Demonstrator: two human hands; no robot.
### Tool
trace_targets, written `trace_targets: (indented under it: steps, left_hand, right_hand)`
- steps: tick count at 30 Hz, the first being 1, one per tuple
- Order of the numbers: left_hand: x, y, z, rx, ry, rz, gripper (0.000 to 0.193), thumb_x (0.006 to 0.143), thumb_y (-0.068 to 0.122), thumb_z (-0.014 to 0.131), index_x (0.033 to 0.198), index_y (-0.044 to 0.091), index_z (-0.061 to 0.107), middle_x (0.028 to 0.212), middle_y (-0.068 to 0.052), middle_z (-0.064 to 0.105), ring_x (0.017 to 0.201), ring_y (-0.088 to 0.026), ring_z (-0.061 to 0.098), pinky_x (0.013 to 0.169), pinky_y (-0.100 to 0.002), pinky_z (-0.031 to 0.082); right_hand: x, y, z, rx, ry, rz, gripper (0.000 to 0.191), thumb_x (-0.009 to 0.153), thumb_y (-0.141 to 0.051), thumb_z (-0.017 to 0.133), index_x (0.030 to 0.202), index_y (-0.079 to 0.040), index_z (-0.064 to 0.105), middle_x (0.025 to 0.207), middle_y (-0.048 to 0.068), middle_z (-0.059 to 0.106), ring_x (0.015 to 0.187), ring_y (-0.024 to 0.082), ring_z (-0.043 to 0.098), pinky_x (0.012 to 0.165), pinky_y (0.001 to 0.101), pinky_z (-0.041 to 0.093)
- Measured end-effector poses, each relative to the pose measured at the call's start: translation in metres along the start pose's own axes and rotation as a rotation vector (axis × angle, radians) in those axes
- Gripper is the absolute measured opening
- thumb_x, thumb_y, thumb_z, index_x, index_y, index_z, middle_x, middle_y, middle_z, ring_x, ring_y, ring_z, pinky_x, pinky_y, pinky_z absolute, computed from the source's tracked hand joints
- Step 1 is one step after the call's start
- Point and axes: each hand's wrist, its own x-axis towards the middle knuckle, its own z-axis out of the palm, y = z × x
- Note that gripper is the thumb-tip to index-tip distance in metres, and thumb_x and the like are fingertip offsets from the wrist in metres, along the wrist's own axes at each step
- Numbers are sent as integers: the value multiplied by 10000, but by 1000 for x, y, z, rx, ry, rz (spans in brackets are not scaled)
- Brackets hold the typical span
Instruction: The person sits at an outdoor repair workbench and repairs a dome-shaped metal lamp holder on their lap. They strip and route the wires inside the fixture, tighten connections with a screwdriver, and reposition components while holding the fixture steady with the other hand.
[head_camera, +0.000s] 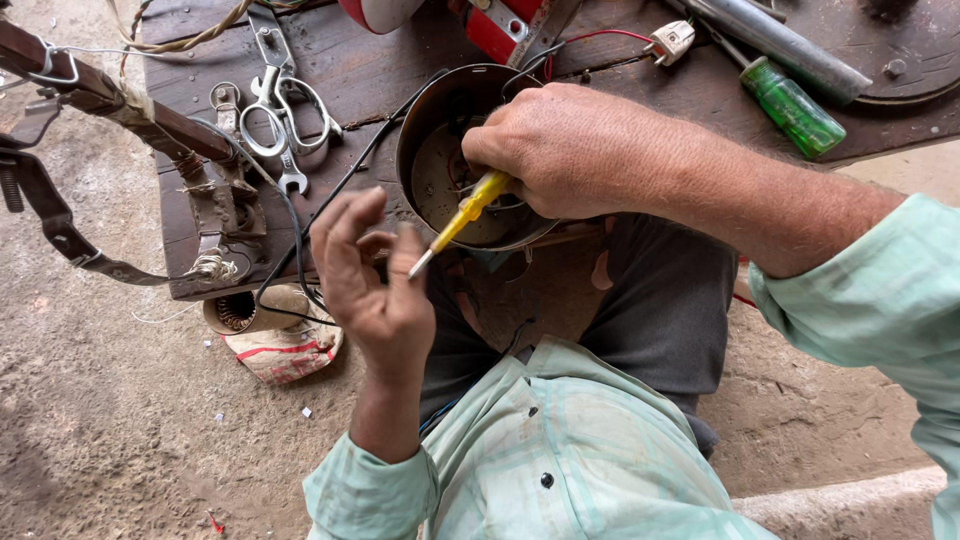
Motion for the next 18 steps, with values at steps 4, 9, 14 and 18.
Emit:
trace_targets:
  steps: [4,9,14,18]
  left_hand:
    - [-4,18,-8,263,-220,144,395,992,85,809,1353,34,656,1162,-41,634,962,-87,650,846,-192,543]
    - [-5,15,-6,55,-159,27,229,1054,59,753,1278,36,717,1011,-98,720,859,-127,690,763,-215,560]
    - [16,18,-37,-630,63,-46,286,1176,288,564,1142,24,670,1037,-188,722,904,-249,729,786,-374,625]
    - [26,33,-62,-752,40,-111,341,1220,336,453,1148,42,610,1008,-203,701,898,-291,732,786,-453,631]
  right_hand:
    - [0,1,0,13,-8,30,264,771,-79,729,1025,-40,670,899,157,709,915,381,701,777,510,552]
    - [0,-2,0,7,-9,56,218,795,-110,740,994,-53,673,858,154,709,875,378,710,745,508,562]
    - [-2,1,0,-4,31,-2,210,818,-198,776,976,-68,730,857,145,728,881,362,715,759,492,567]
    - [-1,-1,1,5,31,11,185,842,-191,762,1005,-109,793,890,123,753,880,334,727,765,473,576]
